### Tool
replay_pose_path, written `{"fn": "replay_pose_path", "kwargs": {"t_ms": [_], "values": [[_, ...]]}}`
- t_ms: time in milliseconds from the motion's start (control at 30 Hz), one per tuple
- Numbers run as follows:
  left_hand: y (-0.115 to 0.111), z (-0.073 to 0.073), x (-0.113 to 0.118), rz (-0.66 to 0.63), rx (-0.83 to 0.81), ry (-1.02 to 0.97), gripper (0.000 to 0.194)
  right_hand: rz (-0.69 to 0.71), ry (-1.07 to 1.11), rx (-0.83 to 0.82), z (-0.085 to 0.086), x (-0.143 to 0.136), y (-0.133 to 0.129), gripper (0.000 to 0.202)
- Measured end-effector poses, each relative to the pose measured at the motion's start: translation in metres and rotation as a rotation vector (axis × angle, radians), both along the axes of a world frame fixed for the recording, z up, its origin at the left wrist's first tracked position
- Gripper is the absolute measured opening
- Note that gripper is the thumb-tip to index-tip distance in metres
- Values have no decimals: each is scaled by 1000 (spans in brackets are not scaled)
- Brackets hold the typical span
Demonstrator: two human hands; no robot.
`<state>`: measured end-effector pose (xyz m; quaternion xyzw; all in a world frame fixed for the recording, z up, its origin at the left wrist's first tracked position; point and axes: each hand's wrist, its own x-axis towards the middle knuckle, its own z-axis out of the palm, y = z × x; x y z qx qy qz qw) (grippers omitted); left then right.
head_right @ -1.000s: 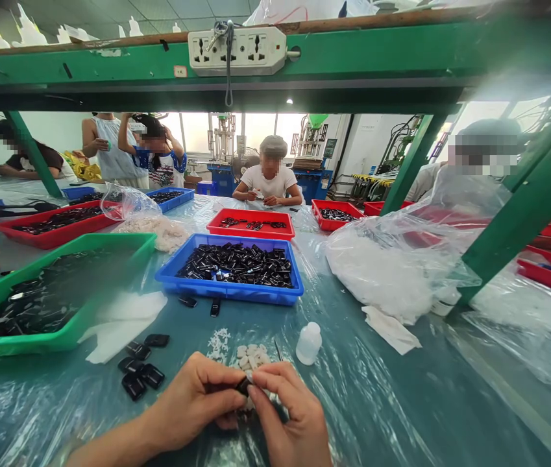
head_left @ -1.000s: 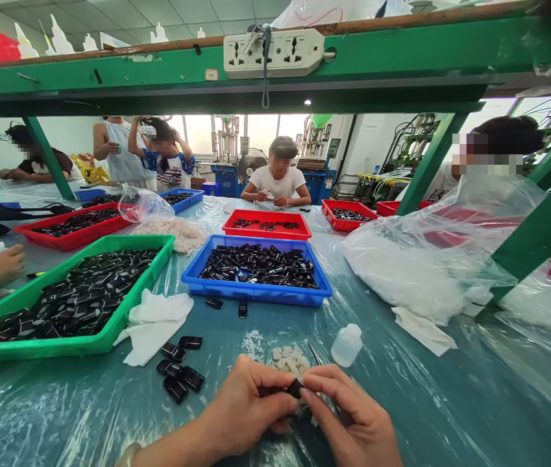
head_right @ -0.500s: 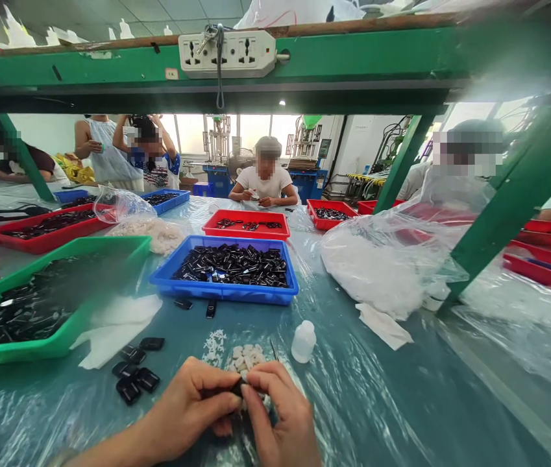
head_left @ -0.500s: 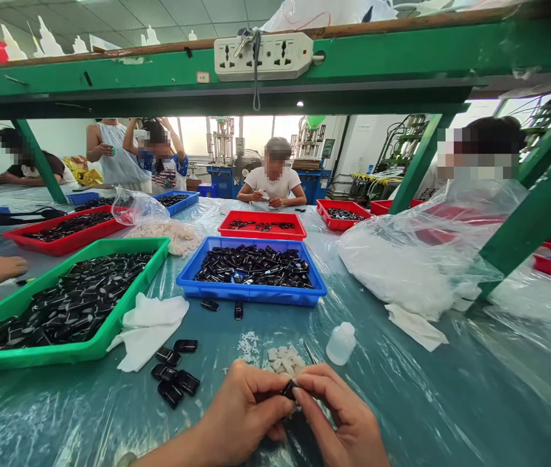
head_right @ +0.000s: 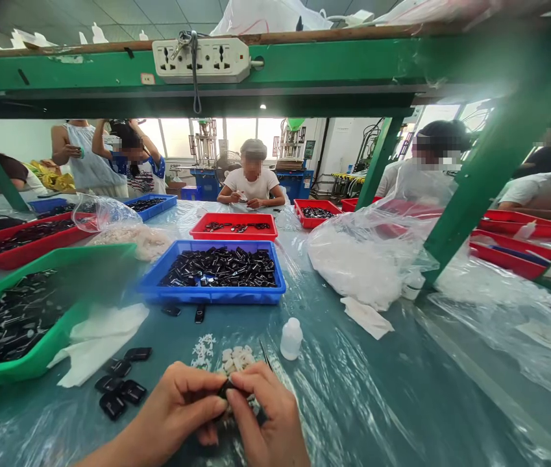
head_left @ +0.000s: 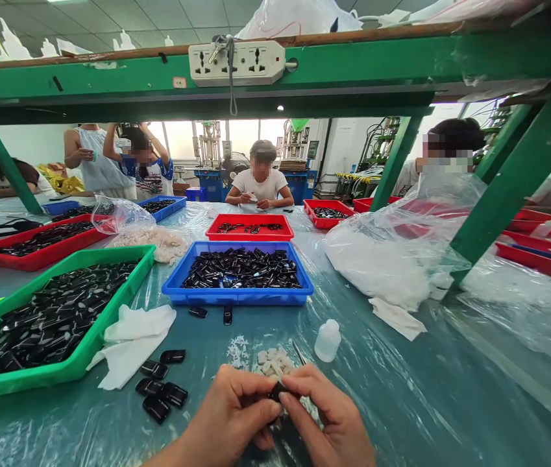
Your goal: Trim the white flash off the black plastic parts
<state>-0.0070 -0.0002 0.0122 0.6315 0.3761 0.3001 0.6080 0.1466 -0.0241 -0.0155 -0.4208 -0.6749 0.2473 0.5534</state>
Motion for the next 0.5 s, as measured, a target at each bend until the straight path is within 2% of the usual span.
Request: {"fn": "replay_pose_path", "kwargs": {"t_ms": [200,333,500], "values": [[1,-2,0,23,-2,37,23,30,-84,17,0,4,0,15],[6,-2,-2,60,-44,19,23,76,-183,42,0,6,0,26],[12,0,-6,101,-77,23,22,17,-218,-3,-5,8,1,30]]}}
